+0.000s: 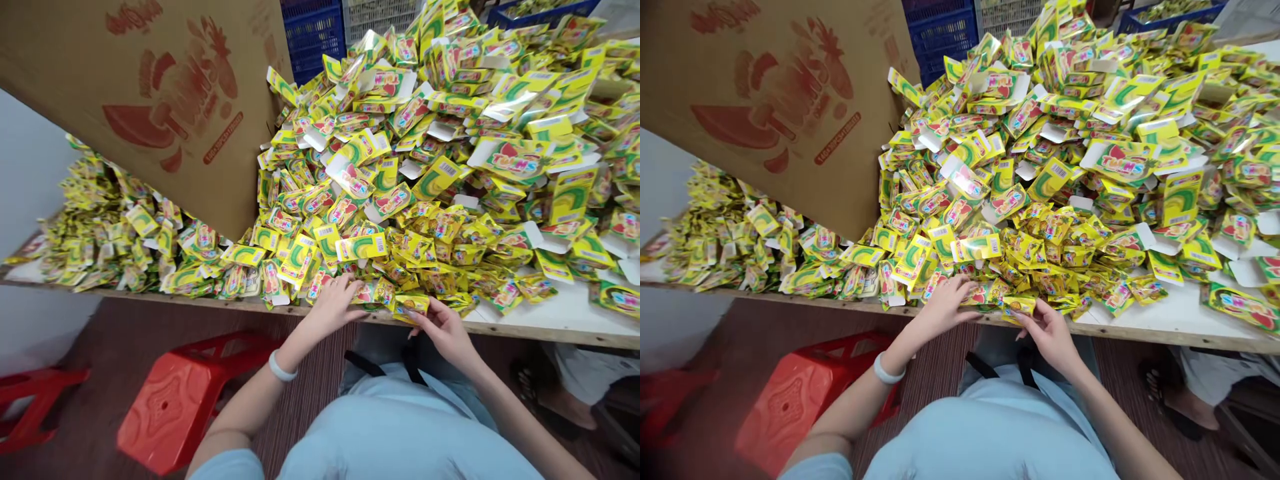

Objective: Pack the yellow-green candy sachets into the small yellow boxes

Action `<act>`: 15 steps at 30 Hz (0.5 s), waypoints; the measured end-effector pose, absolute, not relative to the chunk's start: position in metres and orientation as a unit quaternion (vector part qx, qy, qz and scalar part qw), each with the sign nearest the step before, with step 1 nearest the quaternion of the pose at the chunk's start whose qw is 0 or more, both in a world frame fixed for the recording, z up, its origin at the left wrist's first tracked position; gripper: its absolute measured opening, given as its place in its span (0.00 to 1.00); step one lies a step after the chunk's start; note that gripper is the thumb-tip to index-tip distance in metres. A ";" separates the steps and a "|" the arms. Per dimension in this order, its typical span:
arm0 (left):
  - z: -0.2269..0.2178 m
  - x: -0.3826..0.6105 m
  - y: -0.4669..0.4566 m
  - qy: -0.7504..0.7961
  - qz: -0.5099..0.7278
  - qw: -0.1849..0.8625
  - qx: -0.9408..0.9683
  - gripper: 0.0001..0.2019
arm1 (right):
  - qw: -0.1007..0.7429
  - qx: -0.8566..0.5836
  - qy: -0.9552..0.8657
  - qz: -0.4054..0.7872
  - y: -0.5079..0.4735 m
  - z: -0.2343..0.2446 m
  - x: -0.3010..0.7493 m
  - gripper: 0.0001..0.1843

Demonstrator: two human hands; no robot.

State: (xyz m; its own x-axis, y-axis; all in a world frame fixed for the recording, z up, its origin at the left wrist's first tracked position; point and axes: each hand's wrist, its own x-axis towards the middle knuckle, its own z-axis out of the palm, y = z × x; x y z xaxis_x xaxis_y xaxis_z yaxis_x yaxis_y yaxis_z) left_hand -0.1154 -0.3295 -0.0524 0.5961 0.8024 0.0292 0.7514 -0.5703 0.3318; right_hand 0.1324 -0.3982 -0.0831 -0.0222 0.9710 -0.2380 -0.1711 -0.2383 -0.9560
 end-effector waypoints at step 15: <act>-0.026 -0.107 -0.328 0.432 0.189 0.472 0.745 0.14 | 0.529 -0.475 -0.487 0.508 -0.382 -0.060 0.129 0.12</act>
State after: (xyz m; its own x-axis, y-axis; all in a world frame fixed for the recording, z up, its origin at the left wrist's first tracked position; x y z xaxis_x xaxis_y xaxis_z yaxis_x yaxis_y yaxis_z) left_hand -0.1073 -0.3279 -0.0261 0.5557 0.8217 -0.1264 0.4661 -0.1820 0.8658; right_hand 0.1290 -0.3818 -0.0596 0.0100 0.9994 0.0322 -0.0743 0.0329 -0.9967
